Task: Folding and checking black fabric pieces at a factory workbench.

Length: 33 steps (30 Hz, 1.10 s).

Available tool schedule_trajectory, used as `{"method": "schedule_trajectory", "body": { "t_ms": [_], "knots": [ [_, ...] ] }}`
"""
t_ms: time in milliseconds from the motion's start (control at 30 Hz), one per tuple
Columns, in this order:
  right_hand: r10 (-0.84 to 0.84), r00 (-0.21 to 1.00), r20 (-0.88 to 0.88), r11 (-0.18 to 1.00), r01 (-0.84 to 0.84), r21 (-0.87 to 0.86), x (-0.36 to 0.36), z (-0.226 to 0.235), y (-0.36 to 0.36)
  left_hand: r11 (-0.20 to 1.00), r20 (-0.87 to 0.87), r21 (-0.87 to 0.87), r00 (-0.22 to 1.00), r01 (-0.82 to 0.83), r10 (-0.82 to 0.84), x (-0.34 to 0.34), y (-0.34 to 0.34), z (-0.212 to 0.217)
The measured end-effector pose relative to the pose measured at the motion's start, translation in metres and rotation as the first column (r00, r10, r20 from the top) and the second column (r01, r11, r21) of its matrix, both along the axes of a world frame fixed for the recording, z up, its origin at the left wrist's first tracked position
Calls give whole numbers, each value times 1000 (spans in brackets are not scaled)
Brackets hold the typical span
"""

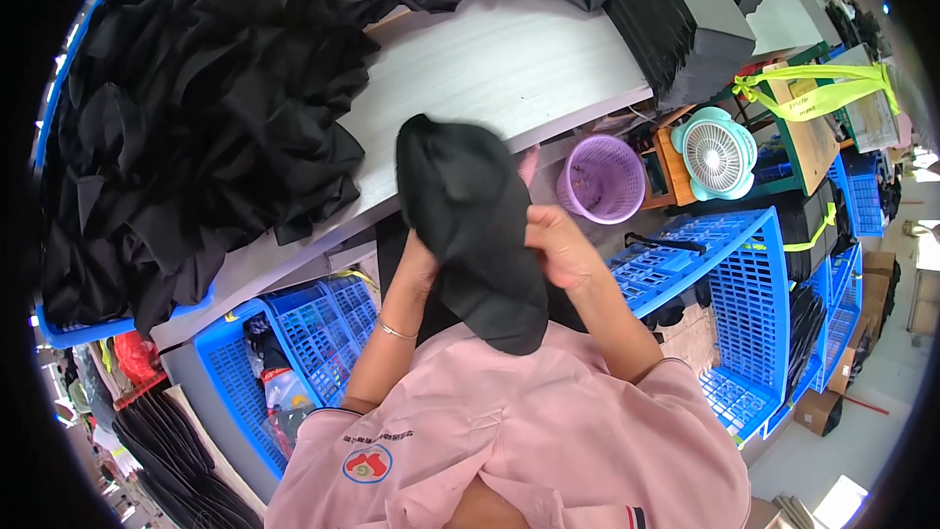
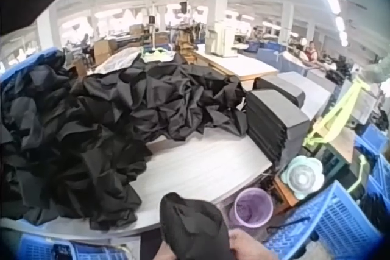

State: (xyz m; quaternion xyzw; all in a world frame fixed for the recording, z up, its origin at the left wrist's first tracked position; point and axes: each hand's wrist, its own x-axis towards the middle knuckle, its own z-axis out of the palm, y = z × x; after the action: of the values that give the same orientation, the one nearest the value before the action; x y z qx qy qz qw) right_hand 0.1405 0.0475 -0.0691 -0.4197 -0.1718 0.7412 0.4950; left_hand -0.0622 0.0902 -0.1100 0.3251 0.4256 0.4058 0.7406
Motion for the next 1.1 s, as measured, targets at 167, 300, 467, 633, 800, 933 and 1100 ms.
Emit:
{"method": "schedule_trajectory", "body": {
  "t_ms": [167,300,467,633,800,933,1100],
  "knots": [
    [-72,995,72,997,72,11,5,-10,19,987,80,-154,995,-48,61,2,-2,3],
    [-191,816,546,974,90,207,10,-3,25,987,-175,11,972,-158,158,10,-7,9],
    [-193,747,636,957,1,289,-1,-2,29,975,-267,152,944,-159,195,6,-4,6],
    [-202,817,539,967,81,240,-6,4,24,984,123,69,980,-164,155,5,1,16],
    [-192,498,845,960,-85,268,-9,5,19,989,-279,148,958,-26,67,5,3,19],
    [-158,701,695,968,-29,250,-19,16,14,988,-228,144,970,-53,85,2,12,19],
    [-27,895,446,997,-11,82,1,5,19,996,126,-20,988,-83,84,-7,17,22]
  ]
}}
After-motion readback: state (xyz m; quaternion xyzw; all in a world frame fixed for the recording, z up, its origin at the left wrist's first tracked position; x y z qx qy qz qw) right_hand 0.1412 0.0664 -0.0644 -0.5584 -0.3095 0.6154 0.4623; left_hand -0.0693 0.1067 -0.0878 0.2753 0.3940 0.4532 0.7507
